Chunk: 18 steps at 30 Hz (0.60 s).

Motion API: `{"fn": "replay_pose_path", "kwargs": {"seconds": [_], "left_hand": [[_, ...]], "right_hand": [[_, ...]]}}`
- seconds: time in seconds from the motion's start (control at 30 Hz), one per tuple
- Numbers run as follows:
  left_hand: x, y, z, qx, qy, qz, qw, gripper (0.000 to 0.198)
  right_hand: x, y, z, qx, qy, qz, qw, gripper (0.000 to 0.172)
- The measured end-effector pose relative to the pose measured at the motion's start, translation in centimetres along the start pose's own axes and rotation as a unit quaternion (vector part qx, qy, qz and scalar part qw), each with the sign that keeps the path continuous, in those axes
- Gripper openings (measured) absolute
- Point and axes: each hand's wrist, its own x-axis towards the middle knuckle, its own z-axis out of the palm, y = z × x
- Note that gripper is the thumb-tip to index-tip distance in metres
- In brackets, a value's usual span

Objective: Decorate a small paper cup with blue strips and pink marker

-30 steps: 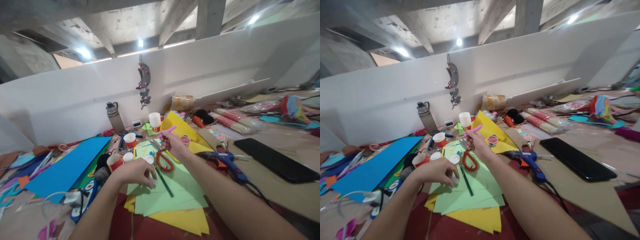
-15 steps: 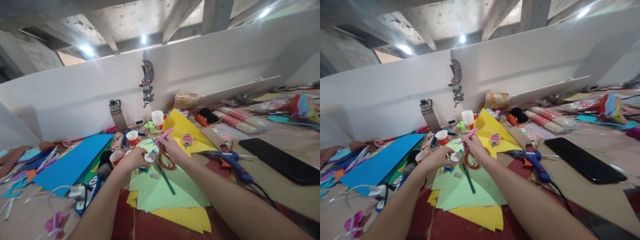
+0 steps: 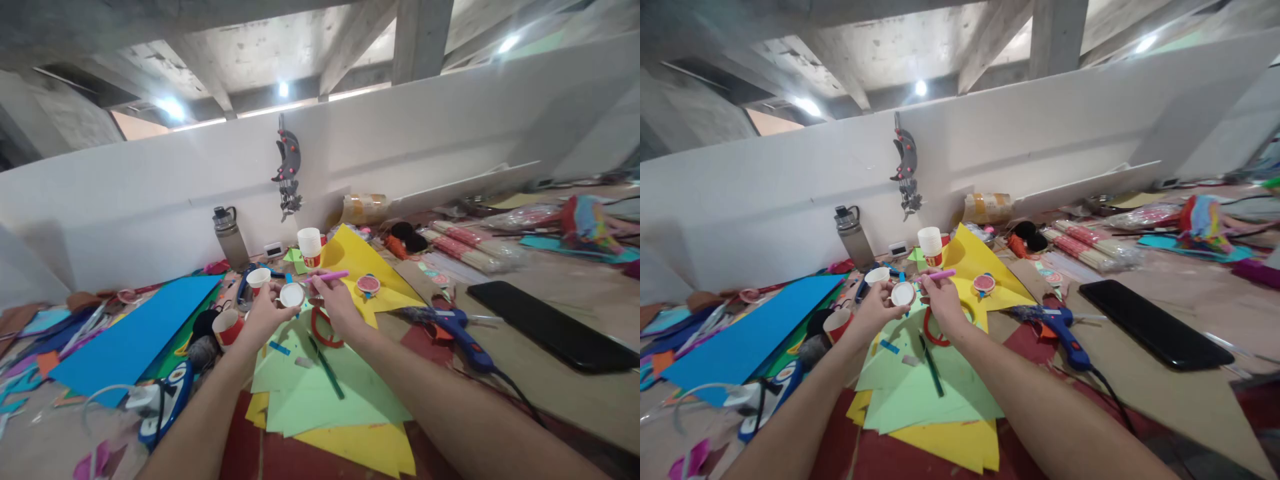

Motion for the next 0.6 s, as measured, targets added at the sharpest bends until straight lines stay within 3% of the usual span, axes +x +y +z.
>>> {"fn": "replay_pose_path", "kwargs": {"seconds": [0.17,0.3,0.43,0.6], "left_hand": [[-0.3,-0.5,1.1,-0.02,0.067,0.045,0.997,0.06],[-0.9,-0.1,1.5,0.015,0.088,0.088,0.992,0.063],[-1.0,0.2,1.6,0.007,0.08,0.092,0.992,0.057],[-0.9,0.5,1.9,-0.067,0.044,0.056,0.995,0.065]], "right_hand": [[0.0,0.7,0.1,-0.006,0.028,-0.003,1.0,0.028],[0.2,1.5,0.2,0.007,-0.005,-0.021,1.0,0.028],[0.1,1.4,0.3,-0.023,-0.044,-0.065,0.997,0.027],[0.1,1.0,0.4,-0.073,-0.025,-0.087,0.993,0.026]]}}
